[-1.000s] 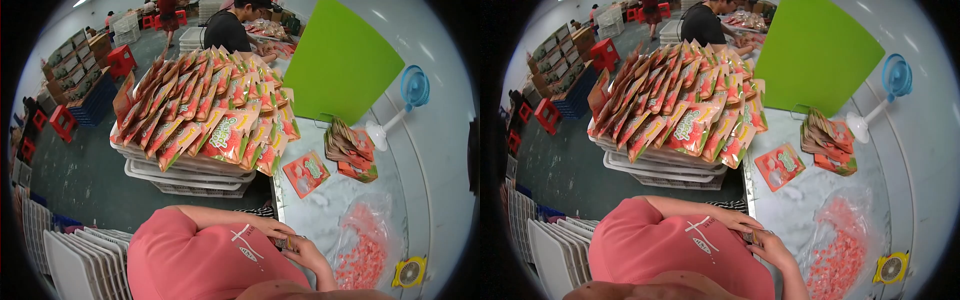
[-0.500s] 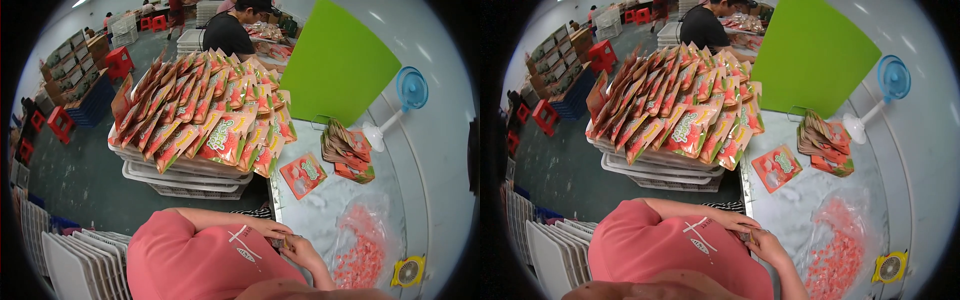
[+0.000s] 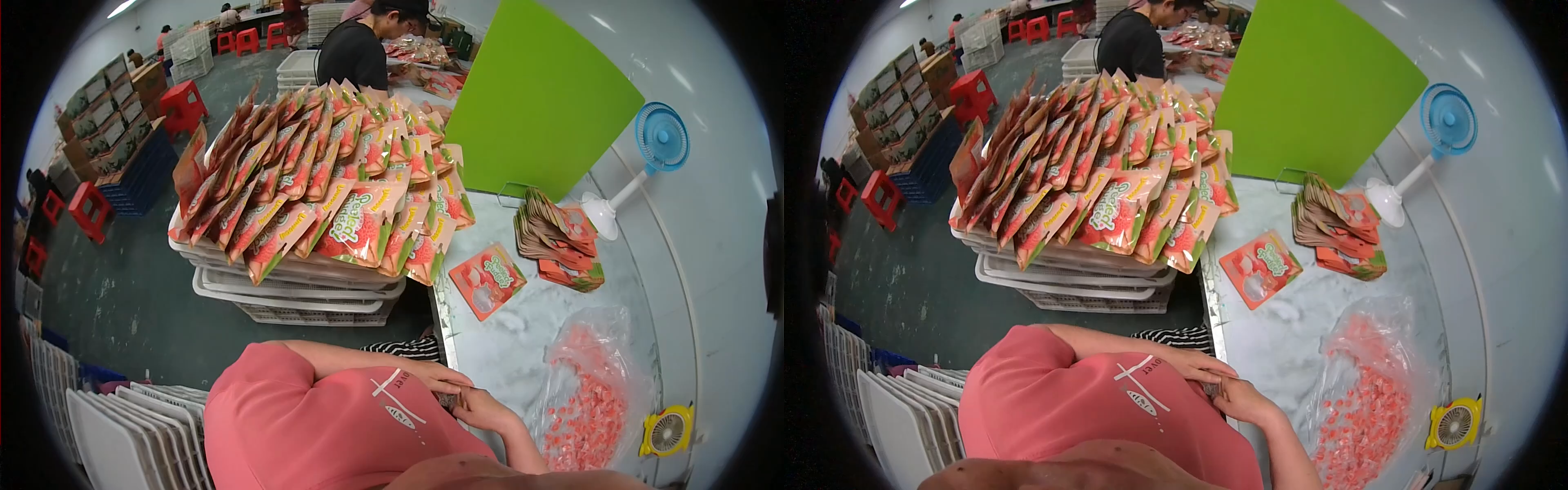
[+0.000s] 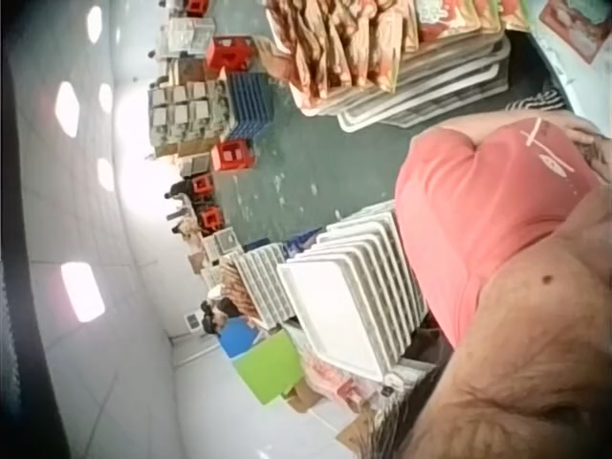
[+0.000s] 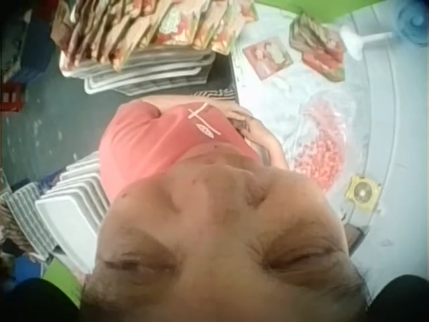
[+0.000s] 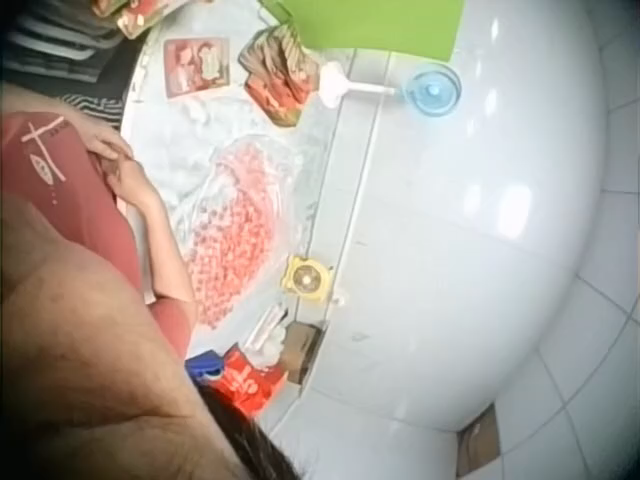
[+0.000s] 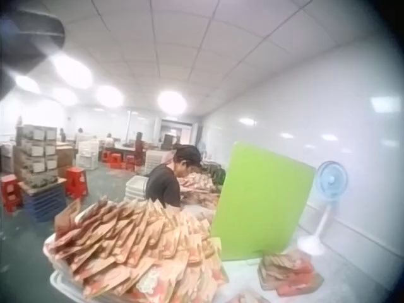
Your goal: Packaging individual candies into retail pouches at a production line station.
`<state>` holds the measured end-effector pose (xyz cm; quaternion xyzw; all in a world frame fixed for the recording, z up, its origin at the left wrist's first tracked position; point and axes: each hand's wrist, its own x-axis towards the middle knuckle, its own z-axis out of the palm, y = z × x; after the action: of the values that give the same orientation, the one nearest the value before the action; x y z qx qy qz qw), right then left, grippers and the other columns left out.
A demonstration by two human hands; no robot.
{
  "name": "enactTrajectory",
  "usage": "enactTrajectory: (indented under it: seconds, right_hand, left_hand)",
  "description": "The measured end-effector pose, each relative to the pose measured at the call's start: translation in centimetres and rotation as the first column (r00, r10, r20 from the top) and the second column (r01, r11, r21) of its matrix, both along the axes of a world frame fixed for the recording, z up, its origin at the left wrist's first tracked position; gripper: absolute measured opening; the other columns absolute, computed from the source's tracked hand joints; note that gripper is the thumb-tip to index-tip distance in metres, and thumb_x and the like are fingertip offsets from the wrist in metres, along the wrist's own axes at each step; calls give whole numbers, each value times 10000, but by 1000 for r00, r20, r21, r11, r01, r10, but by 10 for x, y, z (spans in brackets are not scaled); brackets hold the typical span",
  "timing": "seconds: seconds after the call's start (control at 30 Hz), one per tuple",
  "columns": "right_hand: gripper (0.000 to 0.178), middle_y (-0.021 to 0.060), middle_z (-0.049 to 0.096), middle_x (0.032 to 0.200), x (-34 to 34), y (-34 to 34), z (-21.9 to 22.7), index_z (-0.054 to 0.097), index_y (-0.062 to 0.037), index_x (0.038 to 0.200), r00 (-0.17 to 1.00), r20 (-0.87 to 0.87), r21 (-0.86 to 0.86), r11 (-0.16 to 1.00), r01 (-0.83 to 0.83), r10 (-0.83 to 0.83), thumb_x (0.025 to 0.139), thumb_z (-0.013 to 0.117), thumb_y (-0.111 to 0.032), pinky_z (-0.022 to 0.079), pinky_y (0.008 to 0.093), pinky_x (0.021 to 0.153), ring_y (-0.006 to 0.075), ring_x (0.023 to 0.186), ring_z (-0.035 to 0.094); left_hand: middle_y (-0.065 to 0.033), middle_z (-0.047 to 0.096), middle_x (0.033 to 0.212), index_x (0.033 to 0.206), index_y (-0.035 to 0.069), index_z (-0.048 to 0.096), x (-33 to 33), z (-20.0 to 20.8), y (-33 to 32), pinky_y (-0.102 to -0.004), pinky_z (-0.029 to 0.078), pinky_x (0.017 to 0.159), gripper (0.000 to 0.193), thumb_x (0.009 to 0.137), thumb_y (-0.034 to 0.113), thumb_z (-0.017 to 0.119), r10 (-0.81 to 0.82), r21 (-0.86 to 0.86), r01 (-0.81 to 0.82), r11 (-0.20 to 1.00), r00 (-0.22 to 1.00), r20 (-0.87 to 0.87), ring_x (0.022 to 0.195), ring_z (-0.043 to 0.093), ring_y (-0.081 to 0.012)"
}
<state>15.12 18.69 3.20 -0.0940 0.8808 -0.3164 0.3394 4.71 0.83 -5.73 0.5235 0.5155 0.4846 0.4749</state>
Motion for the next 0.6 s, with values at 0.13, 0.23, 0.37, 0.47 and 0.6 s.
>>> enactTrajectory:
  seconds: [0.13,0.23,0.37,0.47,0.6]
  right_hand:
    - [286,207,640,827,7,-4,6,562,13,1011,995,-72,-18,997,71,-72,817,650,-177,493,425,700,382,787,626]
    - [334,220,640,856,8,-7,23,562,19,1060,984,-175,18,999,44,-40,828,663,-199,491,431,727,395,804,621]
    - [385,252,643,943,9,-7,16,525,31,1133,976,-217,-38,999,9,-17,896,630,-255,483,459,762,430,858,621]
    - [393,281,644,1004,8,-4,2,517,35,1170,990,-131,-57,997,49,-56,927,592,-265,485,484,805,457,931,616]
    - [396,307,638,1023,10,-8,11,516,32,1181,993,-48,-18,994,107,-108,923,594,-257,491,490,842,478,978,605]
  left_hand:
    - [-148,466,1456,1484,43,360,-2,2,1,-335,354,1108,502,1056,293,442,1,42,-1,999,1000,1,1348,444,-223]
    - [-147,458,1463,1489,45,352,-6,7,-3,-333,350,1111,505,1057,291,442,18,33,-18,999,1000,16,1353,438,-219]
    - [-153,466,1460,1487,41,362,-3,4,1,-336,354,1105,495,1065,294,421,-5,90,4,996,1000,16,1346,449,-229]
    - [-151,468,1461,1483,38,372,-1,0,3,-335,352,1105,484,1068,285,411,-20,70,20,997,1000,-3,1343,453,-229]
    - [-143,470,1465,1486,42,372,-1,5,2,-328,349,1106,476,1070,271,409,-14,62,16,998,999,-34,1342,455,-223]
